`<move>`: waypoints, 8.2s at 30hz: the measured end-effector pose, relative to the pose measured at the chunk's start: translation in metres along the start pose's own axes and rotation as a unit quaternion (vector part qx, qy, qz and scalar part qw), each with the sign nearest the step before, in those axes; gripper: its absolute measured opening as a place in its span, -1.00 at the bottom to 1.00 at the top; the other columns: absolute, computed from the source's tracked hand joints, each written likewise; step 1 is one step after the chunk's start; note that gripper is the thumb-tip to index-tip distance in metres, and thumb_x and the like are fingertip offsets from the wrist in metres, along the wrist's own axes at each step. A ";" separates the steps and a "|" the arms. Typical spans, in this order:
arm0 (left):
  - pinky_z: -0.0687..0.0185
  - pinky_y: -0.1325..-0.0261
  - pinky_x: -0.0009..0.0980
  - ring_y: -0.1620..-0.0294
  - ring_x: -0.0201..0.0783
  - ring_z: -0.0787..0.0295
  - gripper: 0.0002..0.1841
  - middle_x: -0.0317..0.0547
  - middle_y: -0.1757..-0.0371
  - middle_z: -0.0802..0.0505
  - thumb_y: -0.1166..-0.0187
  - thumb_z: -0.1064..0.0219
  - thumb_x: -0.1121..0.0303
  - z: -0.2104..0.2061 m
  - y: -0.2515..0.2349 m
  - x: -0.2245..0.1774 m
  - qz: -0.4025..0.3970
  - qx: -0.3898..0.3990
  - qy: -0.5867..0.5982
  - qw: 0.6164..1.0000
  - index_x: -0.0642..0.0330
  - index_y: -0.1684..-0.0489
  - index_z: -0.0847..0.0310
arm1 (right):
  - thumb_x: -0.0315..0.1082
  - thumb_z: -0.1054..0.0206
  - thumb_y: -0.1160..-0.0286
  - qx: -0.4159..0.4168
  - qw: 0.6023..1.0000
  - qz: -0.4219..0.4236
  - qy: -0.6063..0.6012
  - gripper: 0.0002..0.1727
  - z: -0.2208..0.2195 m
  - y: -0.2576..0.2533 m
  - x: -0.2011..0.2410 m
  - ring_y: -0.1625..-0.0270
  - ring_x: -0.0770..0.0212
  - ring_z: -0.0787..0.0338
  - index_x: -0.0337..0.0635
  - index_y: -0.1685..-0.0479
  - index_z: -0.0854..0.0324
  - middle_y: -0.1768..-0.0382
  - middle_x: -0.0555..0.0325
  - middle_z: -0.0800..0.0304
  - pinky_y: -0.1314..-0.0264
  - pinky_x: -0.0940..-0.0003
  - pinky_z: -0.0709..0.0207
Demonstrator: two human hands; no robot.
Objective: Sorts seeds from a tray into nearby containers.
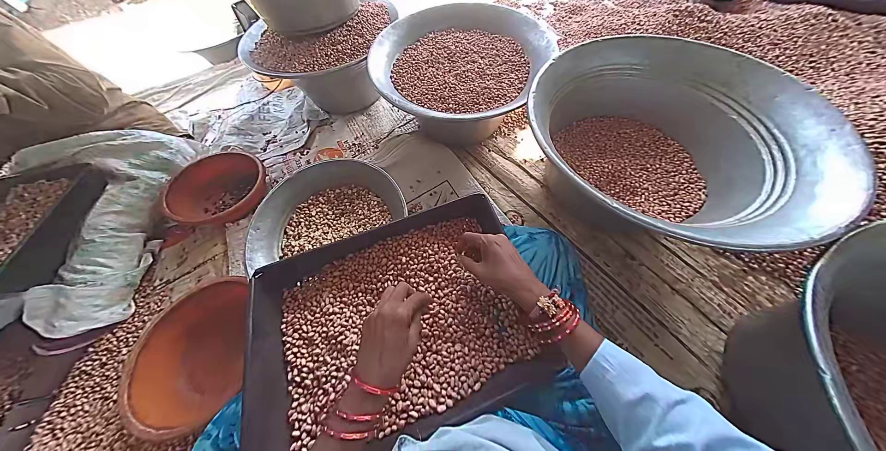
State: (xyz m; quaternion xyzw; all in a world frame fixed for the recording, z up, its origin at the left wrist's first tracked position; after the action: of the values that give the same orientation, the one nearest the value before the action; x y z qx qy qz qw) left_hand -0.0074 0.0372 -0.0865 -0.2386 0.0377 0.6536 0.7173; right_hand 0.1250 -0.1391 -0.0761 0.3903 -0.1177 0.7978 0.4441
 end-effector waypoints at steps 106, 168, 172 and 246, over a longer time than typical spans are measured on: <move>-0.62 -0.40 0.02 -0.39 0.21 -0.69 -0.36 0.36 -0.54 -0.56 -0.55 -0.35 0.40 -0.008 0.031 -0.033 0.151 0.334 0.141 0.920 0.38 -0.66 -0.32 | -0.34 -0.47 -0.44 0.300 0.946 -0.083 0.092 -0.29 -0.064 0.071 0.027 -0.28 -0.37 -0.73 -0.37 -0.59 -0.33 -0.12 -0.39 -0.75 -0.31 -0.33 -0.50; -0.82 0.09 -0.04 0.13 0.11 -0.87 -0.89 0.05 0.23 -0.87 -0.33 -0.55 0.43 -0.020 -0.005 0.004 -0.038 0.072 0.020 0.996 0.13 0.25 -0.92 | -0.36 -0.18 -0.71 0.131 0.976 -0.023 0.170 -0.74 -0.003 0.038 0.018 -0.12 -0.26 -0.83 -0.29 -0.04 -0.77 0.02 -0.23 -0.85 -0.11 -0.23 -0.58; -0.80 0.07 0.01 0.18 0.10 -0.86 -0.75 0.22 0.10 -0.85 -0.45 -0.43 0.49 0.027 -0.020 0.035 0.054 -0.049 0.038 0.997 0.38 -0.04 -0.77 | -0.34 -0.20 -0.71 0.134 0.978 -0.029 0.156 -0.73 -0.006 0.045 0.016 -0.16 -0.26 -0.81 -0.30 -0.09 -0.74 -0.05 -0.25 -0.83 -0.14 -0.22 -0.59; -0.82 0.34 -0.15 0.43 -0.14 -0.88 -0.75 -0.07 0.38 -0.87 -0.27 -0.34 0.32 0.007 0.043 0.017 0.054 0.071 0.056 0.994 0.29 0.23 -0.78 | -0.62 -0.16 -0.59 0.118 0.946 0.001 0.302 -0.75 -0.021 0.083 -0.011 -0.04 -0.28 -0.83 -0.39 -0.06 -0.72 -0.03 -0.29 -0.80 0.06 -0.08 -0.65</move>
State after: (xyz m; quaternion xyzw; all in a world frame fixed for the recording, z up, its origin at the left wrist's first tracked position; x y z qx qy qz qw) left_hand -0.0476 0.0569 -0.0990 -0.2209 0.1368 0.6724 0.6931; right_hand 0.0511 -0.1822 -0.0850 0.1804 0.1167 0.8868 0.4091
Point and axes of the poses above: each hand's wrist, its own y-axis away from the middle knuckle, its own z-axis out of the back of the hand, x = y × z, the point moved 3 cm from there along -y, towards the middle knuckle
